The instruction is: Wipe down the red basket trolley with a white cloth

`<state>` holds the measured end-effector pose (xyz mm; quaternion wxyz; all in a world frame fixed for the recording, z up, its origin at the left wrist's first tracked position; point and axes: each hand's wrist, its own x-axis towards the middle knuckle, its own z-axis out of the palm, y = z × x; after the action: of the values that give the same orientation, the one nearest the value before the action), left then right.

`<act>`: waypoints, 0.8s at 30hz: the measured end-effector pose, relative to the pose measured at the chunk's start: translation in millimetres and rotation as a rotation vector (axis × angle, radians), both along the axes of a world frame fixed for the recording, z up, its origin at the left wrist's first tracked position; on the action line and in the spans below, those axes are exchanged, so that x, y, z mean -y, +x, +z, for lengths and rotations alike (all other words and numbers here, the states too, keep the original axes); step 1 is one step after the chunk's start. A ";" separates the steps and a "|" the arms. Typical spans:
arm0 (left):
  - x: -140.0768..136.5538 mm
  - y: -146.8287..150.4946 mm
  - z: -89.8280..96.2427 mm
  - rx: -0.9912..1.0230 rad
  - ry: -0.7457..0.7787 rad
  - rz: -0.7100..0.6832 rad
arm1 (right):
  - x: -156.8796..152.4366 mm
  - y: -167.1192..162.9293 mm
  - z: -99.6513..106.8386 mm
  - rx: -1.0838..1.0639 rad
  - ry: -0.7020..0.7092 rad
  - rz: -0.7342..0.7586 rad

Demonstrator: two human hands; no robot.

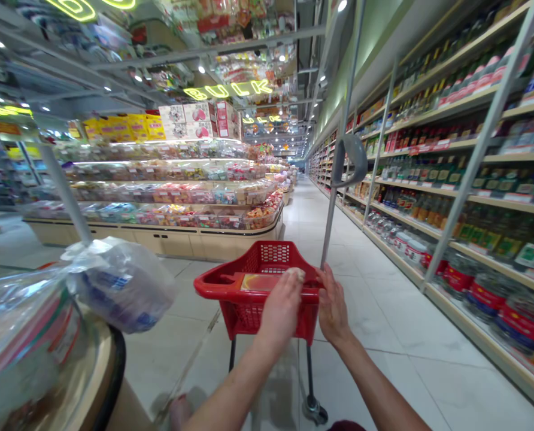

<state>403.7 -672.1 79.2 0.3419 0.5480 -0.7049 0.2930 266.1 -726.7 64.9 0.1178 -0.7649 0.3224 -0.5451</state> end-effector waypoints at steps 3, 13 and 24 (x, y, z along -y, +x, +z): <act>0.1 -19.5 -2.1 0.085 0.012 -0.076 | 6.3 -7.0 -1.0 -0.015 -0.028 -0.017; -26.9 32.9 -11.1 -0.082 -0.138 0.045 | 5.5 -8.9 -3.2 -0.143 -0.029 -0.143; -27.5 53.4 -8.8 -0.105 -0.125 0.051 | -12.4 2.0 24.1 -0.440 -0.065 -0.159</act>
<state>457.1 -644.6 70.4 0.4044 0.5579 -0.6521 0.3161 268.2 -714.3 89.1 -0.0233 -0.8408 0.3820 -0.3829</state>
